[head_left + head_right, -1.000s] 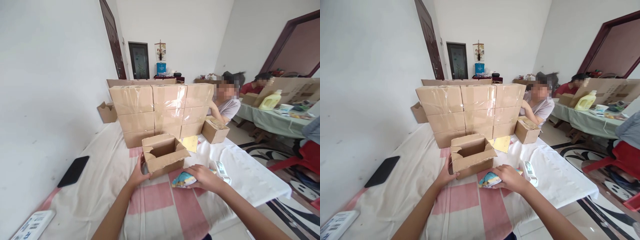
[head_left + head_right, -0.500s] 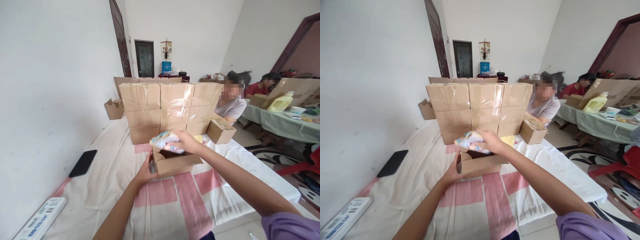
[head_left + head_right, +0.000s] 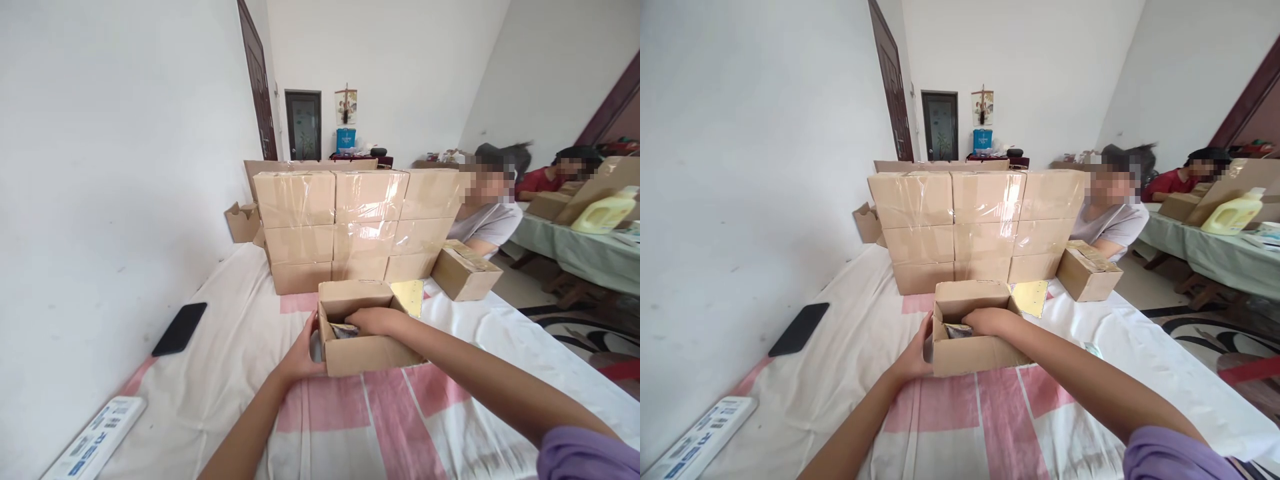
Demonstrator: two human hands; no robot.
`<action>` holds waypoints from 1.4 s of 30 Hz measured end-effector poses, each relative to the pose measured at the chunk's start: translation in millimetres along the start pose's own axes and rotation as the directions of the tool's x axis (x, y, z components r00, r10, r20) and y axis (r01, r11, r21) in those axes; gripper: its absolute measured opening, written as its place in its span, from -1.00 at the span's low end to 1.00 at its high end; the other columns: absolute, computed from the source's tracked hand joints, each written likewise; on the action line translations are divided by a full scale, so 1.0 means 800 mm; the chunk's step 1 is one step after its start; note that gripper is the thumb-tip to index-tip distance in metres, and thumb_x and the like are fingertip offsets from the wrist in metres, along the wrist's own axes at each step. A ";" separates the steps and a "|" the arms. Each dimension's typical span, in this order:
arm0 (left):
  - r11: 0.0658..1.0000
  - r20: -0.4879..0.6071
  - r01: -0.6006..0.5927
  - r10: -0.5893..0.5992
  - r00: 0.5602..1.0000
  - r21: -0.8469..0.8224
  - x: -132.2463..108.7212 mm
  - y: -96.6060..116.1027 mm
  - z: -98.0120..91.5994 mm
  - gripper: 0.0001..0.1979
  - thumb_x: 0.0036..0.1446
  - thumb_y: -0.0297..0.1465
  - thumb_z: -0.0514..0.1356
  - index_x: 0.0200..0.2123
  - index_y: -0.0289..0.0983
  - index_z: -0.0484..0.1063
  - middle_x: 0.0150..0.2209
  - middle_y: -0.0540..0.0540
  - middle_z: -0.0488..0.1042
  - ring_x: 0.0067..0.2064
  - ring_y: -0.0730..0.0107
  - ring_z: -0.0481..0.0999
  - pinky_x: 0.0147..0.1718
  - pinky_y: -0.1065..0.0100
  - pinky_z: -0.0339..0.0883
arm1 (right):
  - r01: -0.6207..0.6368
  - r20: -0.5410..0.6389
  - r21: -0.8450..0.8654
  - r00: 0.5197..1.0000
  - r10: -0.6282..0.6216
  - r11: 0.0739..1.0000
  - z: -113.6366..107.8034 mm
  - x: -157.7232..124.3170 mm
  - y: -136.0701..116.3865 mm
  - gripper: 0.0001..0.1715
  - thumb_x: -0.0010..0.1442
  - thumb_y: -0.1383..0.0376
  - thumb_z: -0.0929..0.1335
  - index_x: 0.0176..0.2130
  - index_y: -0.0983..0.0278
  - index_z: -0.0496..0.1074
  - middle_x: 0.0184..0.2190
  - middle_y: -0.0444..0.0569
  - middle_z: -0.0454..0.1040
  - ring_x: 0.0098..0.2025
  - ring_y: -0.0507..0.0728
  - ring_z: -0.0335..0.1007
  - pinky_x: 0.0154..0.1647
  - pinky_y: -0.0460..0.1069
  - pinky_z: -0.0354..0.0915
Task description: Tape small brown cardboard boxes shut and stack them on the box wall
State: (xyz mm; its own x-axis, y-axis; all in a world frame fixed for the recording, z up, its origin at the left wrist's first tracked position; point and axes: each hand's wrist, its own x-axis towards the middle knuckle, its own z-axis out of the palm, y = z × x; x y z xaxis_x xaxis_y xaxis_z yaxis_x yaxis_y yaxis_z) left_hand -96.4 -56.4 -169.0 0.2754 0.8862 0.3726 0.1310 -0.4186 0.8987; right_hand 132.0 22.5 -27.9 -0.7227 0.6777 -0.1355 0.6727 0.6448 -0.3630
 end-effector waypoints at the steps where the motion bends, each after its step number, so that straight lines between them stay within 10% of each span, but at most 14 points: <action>1: 1.000 0.000 0.000 0.000 1.000 -0.004 0.000 0.002 0.000 0.49 -0.23 -0.12 0.60 0.53 -0.12 -0.35 0.49 -0.37 -0.03 0.48 -0.27 0.04 0.45 -0.18 -0.08 | 0.009 0.008 0.013 1.000 -0.009 1.000 -0.001 -0.008 -0.001 -0.74 0.05 0.18 0.51 -0.20 0.16 0.65 -0.19 0.01 0.68 -0.20 0.30 0.61 -0.18 0.13 0.46; 3: 1.000 0.005 0.001 0.000 1.000 -0.025 0.000 0.003 -0.001 0.49 -0.23 -0.12 0.60 0.53 -0.12 -0.36 0.49 -0.37 -0.05 0.49 -0.27 0.03 0.45 -0.18 -0.08 | 0.046 -0.038 0.089 0.998 -0.043 0.995 -0.002 -0.031 0.002 -0.63 0.23 0.09 0.42 -0.02 0.16 0.59 -0.02 0.05 0.64 -0.04 0.32 0.58 -0.01 0.19 0.45; 5: 0.999 0.015 0.018 -0.017 1.000 -0.050 -0.001 0.002 -0.002 0.49 -0.21 -0.12 0.60 0.53 -0.11 -0.36 0.50 -0.36 -0.06 0.49 -0.26 0.03 0.45 -0.18 -0.06 | 0.097 -0.418 0.182 0.908 -0.012 0.979 0.006 -0.062 0.012 -0.61 0.34 0.05 0.34 0.05 0.16 0.54 0.07 0.06 0.59 0.10 0.31 0.50 0.19 0.24 0.37; 7: 0.997 0.029 0.054 -0.052 0.998 -0.059 -0.003 -0.001 -0.003 0.47 -0.19 -0.10 0.59 0.53 -0.11 -0.37 0.50 -0.36 -0.08 0.49 -0.24 0.02 0.45 -0.17 -0.06 | 0.124 -0.772 0.270 0.621 0.138 0.955 0.027 -0.094 0.029 -0.59 0.37 0.04 0.31 0.08 0.15 0.49 0.14 0.09 0.52 0.24 0.32 0.39 0.34 0.28 0.24; 9: 0.996 0.029 0.072 -0.071 0.997 -0.047 -0.003 -0.003 -0.001 0.46 -0.18 -0.08 0.58 0.53 -0.12 -0.38 0.52 -0.36 -0.14 0.51 -0.23 -0.04 0.46 -0.16 -0.11 | 0.154 -0.843 0.427 0.424 0.330 0.891 0.055 -0.118 0.048 -0.51 0.38 -0.02 0.28 0.15 0.15 0.44 0.22 0.11 0.45 0.34 0.33 0.28 0.40 0.30 0.17; 14: 0.999 -0.093 -0.031 0.029 0.995 -0.019 0.016 0.022 0.010 0.55 -0.20 0.01 0.56 0.51 -0.10 -0.53 0.54 -0.34 -0.28 0.54 -0.24 -0.22 0.48 -0.10 -0.18 | 0.333 -0.635 0.743 0.624 0.455 0.581 0.113 -0.127 0.074 -0.25 0.43 -0.08 -0.01 0.40 0.12 0.19 0.45 0.02 0.19 0.50 0.25 0.06 0.46 0.29 0.11; 22: 0.988 0.069 -0.119 0.112 0.991 0.095 0.071 0.100 -0.022 0.29 0.11 -0.14 0.42 0.50 -0.01 -0.58 0.47 -0.28 -0.02 0.47 -0.07 0.09 0.43 -0.15 -0.03 | 0.370 -0.557 0.824 0.670 0.491 0.429 0.124 -0.124 0.085 -0.15 0.28 0.01 0.07 0.47 0.09 0.08 0.44 0.00 0.22 0.50 0.27 0.07 0.43 0.33 0.14; 27: 0.909 0.101 -0.001 -0.045 0.994 0.417 0.084 0.117 -0.040 -0.34 0.25 -0.30 0.27 0.39 -0.02 0.22 0.04 -0.10 0.50 0.19 0.07 0.41 0.24 -0.04 0.30 | 0.309 -0.532 0.827 0.700 0.476 0.470 0.133 -0.123 0.076 -0.17 0.36 -0.12 0.18 0.47 0.08 0.06 0.51 -0.06 0.06 0.55 0.22 -0.08 0.51 0.24 0.05; 31: 0.835 0.135 -0.060 -0.017 0.991 0.548 0.081 0.126 -0.032 -0.74 0.31 -0.28 0.19 -0.02 -0.09 0.63 -0.05 -0.11 0.56 0.18 0.00 0.37 0.17 -0.04 0.31 | 0.238 -0.510 0.833 0.678 0.529 0.499 0.136 -0.115 0.075 -0.20 0.40 -0.18 0.14 0.44 0.11 0.12 0.51 -0.04 0.05 0.54 0.20 -0.06 0.52 0.22 0.03; 36: 0.698 0.187 -0.111 -0.034 0.982 0.707 0.073 0.145 -0.003 -0.72 0.27 -0.12 0.27 -0.15 -0.18 0.64 -0.07 -0.17 0.59 0.23 -0.22 0.28 0.25 -0.33 0.03 | 0.213 -0.510 0.837 0.637 0.578 0.504 0.132 -0.113 0.072 -0.27 0.41 -0.17 0.18 0.36 0.13 0.25 0.46 -0.01 0.18 0.51 0.21 0.03 0.51 0.20 0.06; 42: 0.497 0.153 -0.125 -0.016 0.988 0.859 0.058 0.182 0.017 -0.77 0.25 -0.17 0.30 -0.14 -0.17 0.59 -0.02 -0.16 0.53 0.16 -0.14 0.40 0.28 -0.32 0.01 | 0.187 -0.676 0.717 0.420 0.606 0.671 0.117 -0.149 0.058 -0.50 0.35 -0.10 0.30 0.03 0.17 0.50 0.08 0.07 0.57 0.19 0.28 0.45 0.24 0.22 0.35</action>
State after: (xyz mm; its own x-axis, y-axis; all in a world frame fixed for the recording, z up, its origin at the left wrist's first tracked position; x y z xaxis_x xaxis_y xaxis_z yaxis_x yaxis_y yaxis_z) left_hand -51.6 -78.6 -24.1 0.4157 0.8519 0.3186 0.8486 -0.4893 0.2012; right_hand 234.1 -61.3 -115.1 0.2114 0.9139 0.3465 0.2030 0.3057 -0.9302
